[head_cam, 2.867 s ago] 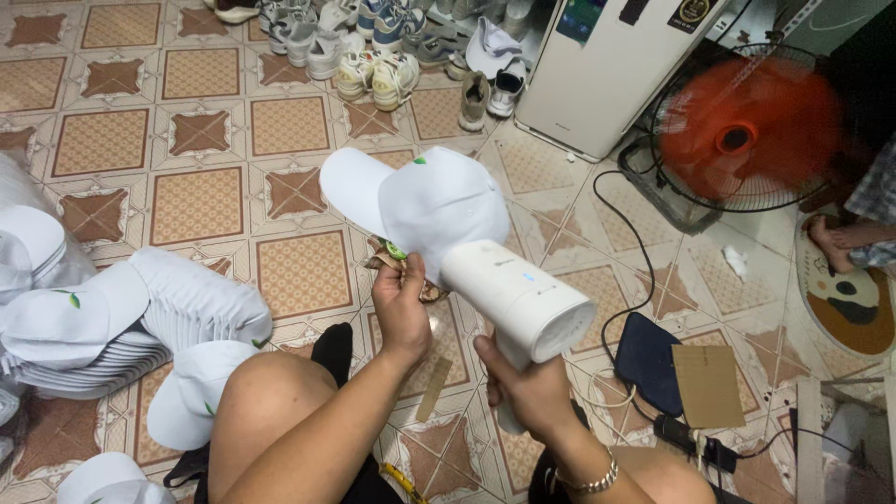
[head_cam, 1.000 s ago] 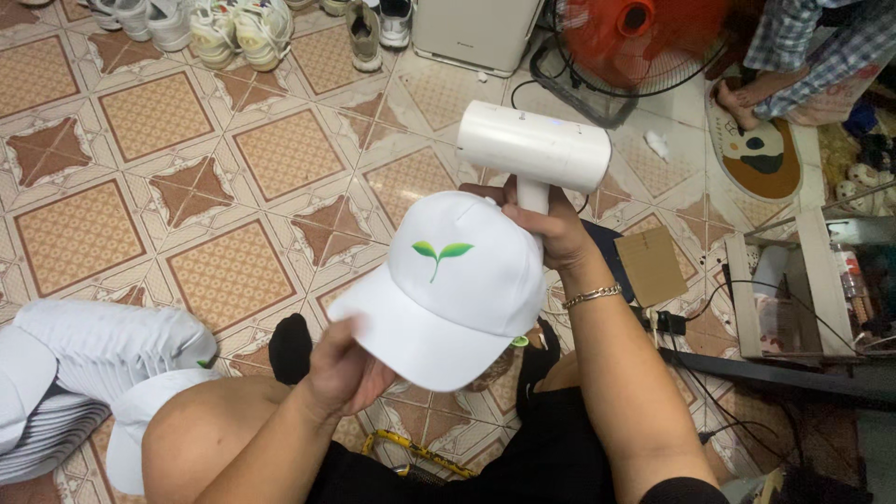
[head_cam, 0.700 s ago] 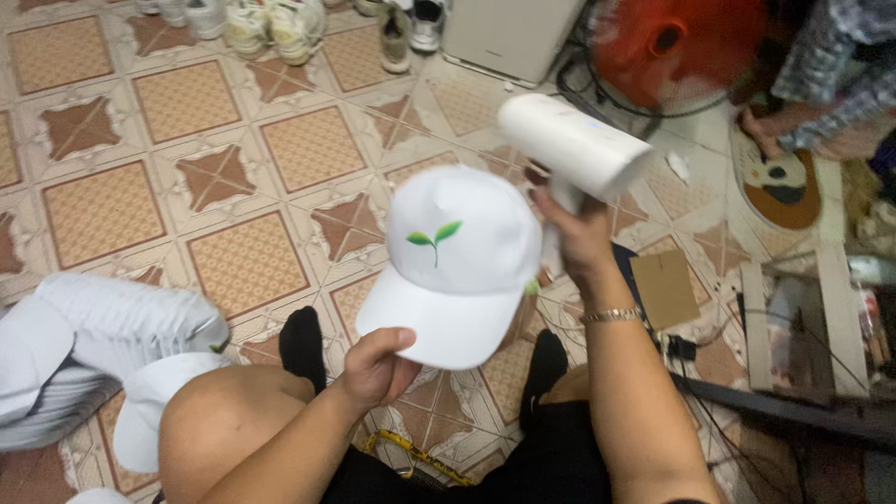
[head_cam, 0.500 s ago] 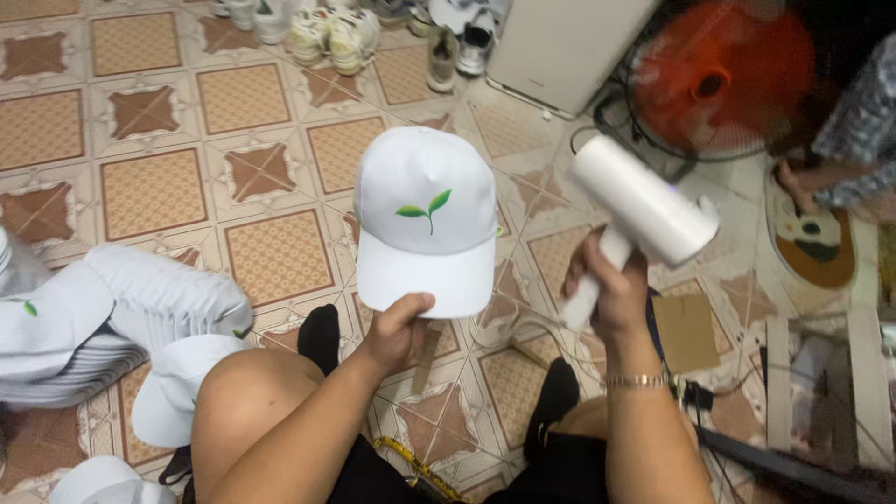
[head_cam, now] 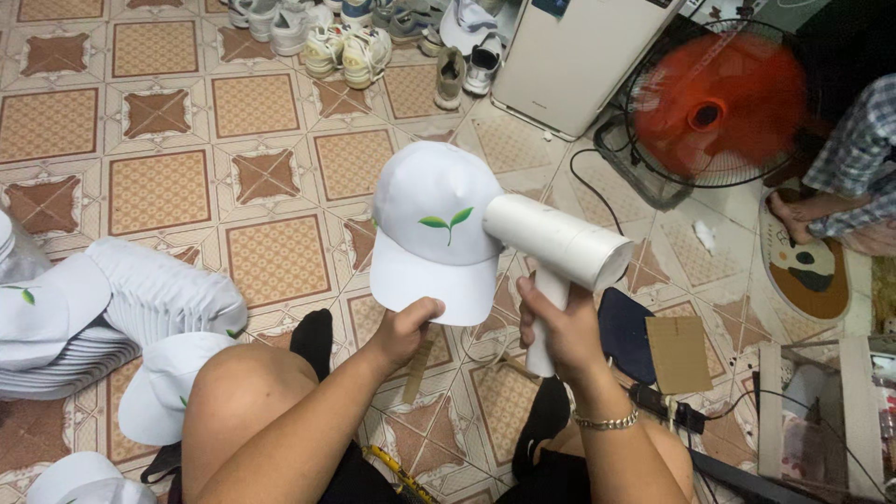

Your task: The person sits on the floor and uses a hair dryer to dry a white baseball cap with a green leaf logo. They wipe the cap with a green cloth, then repeatedly blow hot air onto the front and sides of the cap while rotating it.

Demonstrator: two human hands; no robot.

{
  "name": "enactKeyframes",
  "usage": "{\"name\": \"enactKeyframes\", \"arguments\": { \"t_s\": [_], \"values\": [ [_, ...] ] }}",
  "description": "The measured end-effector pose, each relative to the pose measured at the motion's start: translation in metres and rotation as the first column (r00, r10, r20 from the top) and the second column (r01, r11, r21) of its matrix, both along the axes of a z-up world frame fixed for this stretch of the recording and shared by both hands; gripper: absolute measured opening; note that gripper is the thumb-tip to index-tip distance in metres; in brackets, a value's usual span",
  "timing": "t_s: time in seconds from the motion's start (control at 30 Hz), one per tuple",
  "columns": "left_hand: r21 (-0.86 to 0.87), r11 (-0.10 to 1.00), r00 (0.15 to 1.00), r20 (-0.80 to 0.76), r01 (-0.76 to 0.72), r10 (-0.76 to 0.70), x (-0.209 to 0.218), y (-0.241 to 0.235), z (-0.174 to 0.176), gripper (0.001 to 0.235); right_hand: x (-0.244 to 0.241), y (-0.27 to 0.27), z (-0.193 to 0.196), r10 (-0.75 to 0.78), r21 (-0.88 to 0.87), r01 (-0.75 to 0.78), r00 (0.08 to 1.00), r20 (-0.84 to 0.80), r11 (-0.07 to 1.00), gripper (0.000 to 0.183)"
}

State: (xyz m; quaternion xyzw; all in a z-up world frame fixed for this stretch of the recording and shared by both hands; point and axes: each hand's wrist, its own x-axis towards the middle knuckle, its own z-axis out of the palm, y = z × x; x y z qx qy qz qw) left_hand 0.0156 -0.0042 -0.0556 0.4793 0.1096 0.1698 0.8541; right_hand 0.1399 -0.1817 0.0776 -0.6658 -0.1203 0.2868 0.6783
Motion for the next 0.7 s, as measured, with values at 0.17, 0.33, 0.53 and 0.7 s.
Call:
{"name": "enactKeyframes", "arguments": {
  "t_s": [0.17,0.33,0.53,0.7],
  "values": [
    [0.053,0.999,0.999,-0.038,-0.010,0.012,0.006,-0.001,-0.005,0.023,-0.003,-0.007,0.003,0.060,-0.098,-0.064,0.997,-0.038,0.993,0.032],
    [-0.107,0.994,1.000,-0.009,-0.019,0.018,0.010,-0.002,0.005,0.024,-0.008,-0.008,0.001,0.096,-0.191,-0.104,0.994,-0.050,0.976,0.030],
    [-0.105,0.994,0.999,-0.041,0.022,-0.027,0.001,-0.008,0.008,0.026,0.003,-0.007,0.003,-0.014,-0.080,0.016,1.000,0.020,0.997,0.031],
    [-0.059,0.998,0.997,-0.079,-0.002,-0.003,0.005,0.000,0.003,0.024,-0.007,-0.010,0.004,0.119,-0.124,-0.132,0.987,-0.105,0.983,0.031]
  ]
}}
